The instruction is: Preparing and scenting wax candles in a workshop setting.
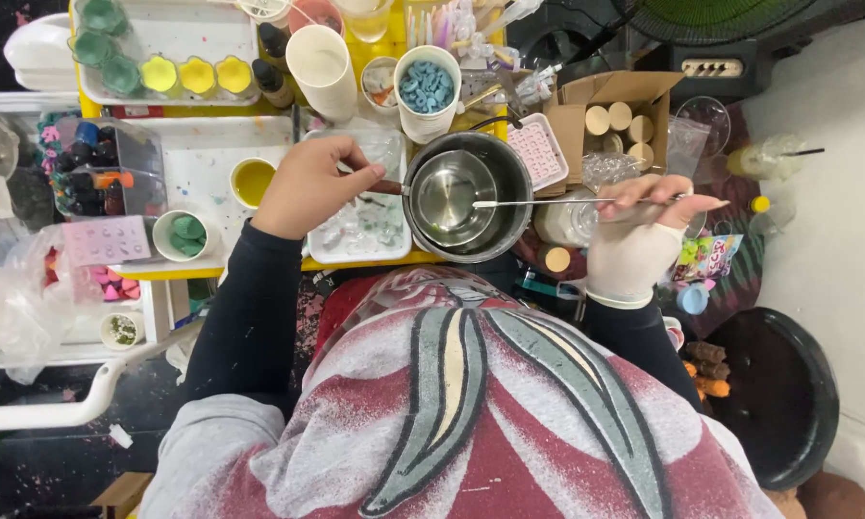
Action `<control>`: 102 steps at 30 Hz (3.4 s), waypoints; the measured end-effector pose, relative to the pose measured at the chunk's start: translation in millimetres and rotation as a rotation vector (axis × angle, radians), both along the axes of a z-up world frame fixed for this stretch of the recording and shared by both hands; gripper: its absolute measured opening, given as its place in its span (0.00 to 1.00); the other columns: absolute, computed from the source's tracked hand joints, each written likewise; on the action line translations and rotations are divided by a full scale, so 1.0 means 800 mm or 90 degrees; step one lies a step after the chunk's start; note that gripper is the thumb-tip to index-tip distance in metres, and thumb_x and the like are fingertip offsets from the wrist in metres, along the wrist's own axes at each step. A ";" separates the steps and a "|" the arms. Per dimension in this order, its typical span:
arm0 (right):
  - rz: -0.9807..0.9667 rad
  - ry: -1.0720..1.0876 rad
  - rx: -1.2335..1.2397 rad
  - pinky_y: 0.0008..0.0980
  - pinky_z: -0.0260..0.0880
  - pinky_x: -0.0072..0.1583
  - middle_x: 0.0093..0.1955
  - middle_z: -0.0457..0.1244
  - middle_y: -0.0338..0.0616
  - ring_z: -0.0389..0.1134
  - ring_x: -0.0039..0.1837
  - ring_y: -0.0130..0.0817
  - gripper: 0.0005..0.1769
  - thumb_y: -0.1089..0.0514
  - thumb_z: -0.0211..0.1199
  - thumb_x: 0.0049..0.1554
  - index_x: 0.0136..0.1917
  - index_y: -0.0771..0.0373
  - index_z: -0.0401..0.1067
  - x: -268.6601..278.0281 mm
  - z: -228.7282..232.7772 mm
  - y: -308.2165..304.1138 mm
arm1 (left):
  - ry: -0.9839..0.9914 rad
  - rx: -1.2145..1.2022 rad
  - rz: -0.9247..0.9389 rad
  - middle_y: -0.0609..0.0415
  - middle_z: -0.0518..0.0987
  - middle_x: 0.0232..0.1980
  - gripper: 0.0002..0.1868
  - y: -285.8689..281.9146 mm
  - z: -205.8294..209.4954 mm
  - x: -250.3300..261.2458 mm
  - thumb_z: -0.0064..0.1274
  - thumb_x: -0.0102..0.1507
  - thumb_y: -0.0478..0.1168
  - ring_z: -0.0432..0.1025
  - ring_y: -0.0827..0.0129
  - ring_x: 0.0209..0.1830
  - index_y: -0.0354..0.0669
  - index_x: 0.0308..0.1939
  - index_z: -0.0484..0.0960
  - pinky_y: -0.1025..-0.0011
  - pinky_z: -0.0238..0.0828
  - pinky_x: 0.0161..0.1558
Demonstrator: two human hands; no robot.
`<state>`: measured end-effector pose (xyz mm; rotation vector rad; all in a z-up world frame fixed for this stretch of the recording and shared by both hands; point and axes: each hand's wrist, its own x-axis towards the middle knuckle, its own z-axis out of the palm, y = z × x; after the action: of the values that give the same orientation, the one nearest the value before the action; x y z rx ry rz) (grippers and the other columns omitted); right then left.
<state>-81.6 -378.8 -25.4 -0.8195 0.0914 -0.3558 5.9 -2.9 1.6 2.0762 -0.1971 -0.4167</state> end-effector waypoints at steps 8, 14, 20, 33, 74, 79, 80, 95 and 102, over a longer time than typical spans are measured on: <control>0.029 0.035 -0.044 0.36 0.62 0.48 0.35 0.58 0.45 0.61 0.39 0.38 0.28 0.32 0.47 0.70 0.47 0.59 0.62 0.009 -0.010 0.009 | -0.041 -0.009 0.128 0.51 0.82 0.34 0.15 0.011 -0.009 -0.026 0.58 0.68 0.47 0.76 0.69 0.27 0.35 0.41 0.81 0.69 0.71 0.32; 0.005 0.021 -0.006 0.36 0.62 0.47 0.35 0.58 0.45 0.60 0.39 0.39 0.29 0.31 0.48 0.68 0.46 0.60 0.62 0.018 -0.014 0.005 | -0.213 0.166 0.255 0.50 0.82 0.43 0.11 0.093 -0.039 -0.048 0.56 0.73 0.45 0.74 0.60 0.35 0.41 0.48 0.83 0.63 0.70 0.41; -0.039 -0.027 0.010 0.34 0.60 0.43 0.35 0.60 0.45 0.60 0.36 0.37 0.30 0.31 0.48 0.68 0.45 0.60 0.63 0.021 -0.017 0.006 | -0.252 0.435 0.113 0.49 0.78 0.59 0.32 0.157 -0.053 -0.054 0.70 0.53 0.47 0.73 0.55 0.56 0.44 0.59 0.78 0.46 0.62 0.53; -0.109 -0.065 -0.053 0.30 0.62 0.41 0.37 0.62 0.46 0.61 0.35 0.36 0.32 0.31 0.45 0.71 0.46 0.61 0.67 -0.007 -0.038 0.028 | -0.243 0.519 -0.094 0.53 0.77 0.59 0.40 0.169 -0.113 -0.022 0.71 0.47 0.41 0.76 0.58 0.53 0.53 0.64 0.76 0.43 0.56 0.63; -0.260 0.043 0.002 0.35 0.59 0.45 0.37 0.59 0.45 0.60 0.39 0.39 0.32 0.29 0.48 0.67 0.44 0.61 0.64 -0.047 -0.025 0.101 | -0.294 0.544 0.029 0.50 0.76 0.53 0.38 0.225 -0.089 0.230 0.74 0.41 0.46 0.75 0.46 0.51 0.50 0.55 0.78 0.30 0.54 0.53; -0.283 0.054 -0.031 0.35 0.59 0.45 0.37 0.59 0.44 0.61 0.41 0.38 0.32 0.28 0.49 0.66 0.45 0.60 0.63 -0.050 -0.038 0.101 | -0.229 0.572 0.050 0.49 0.75 0.54 0.37 0.209 -0.118 0.264 0.75 0.42 0.45 0.74 0.45 0.54 0.50 0.54 0.78 0.30 0.55 0.53; -0.278 0.052 -0.042 0.34 0.59 0.45 0.37 0.59 0.45 0.62 0.42 0.38 0.32 0.28 0.49 0.67 0.45 0.60 0.63 -0.052 -0.041 0.101 | -0.224 0.586 0.049 0.49 0.75 0.55 0.36 0.206 -0.125 0.267 0.74 0.43 0.44 0.74 0.46 0.54 0.51 0.54 0.78 0.28 0.54 0.54; -0.257 0.053 -0.070 0.37 0.63 0.47 0.38 0.60 0.46 0.63 0.42 0.39 0.32 0.27 0.49 0.65 0.46 0.59 0.63 -0.059 -0.053 0.088 | -0.131 0.583 0.076 0.49 0.74 0.58 0.41 0.194 -0.166 0.268 0.76 0.45 0.52 0.75 0.47 0.55 0.48 0.59 0.75 0.30 0.50 0.60; -0.265 0.050 -0.022 0.35 0.60 0.45 0.38 0.59 0.44 0.60 0.41 0.38 0.33 0.28 0.49 0.67 0.42 0.60 0.61 -0.058 -0.053 0.086 | -0.117 0.583 0.125 0.47 0.73 0.60 0.49 0.192 -0.188 0.270 0.75 0.44 0.60 0.74 0.49 0.55 0.45 0.63 0.71 0.33 0.51 0.60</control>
<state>-128.0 -309.9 -68.1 -0.8468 0.3331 -0.7193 221.8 150.9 -148.6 3.0037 0.1237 -0.2002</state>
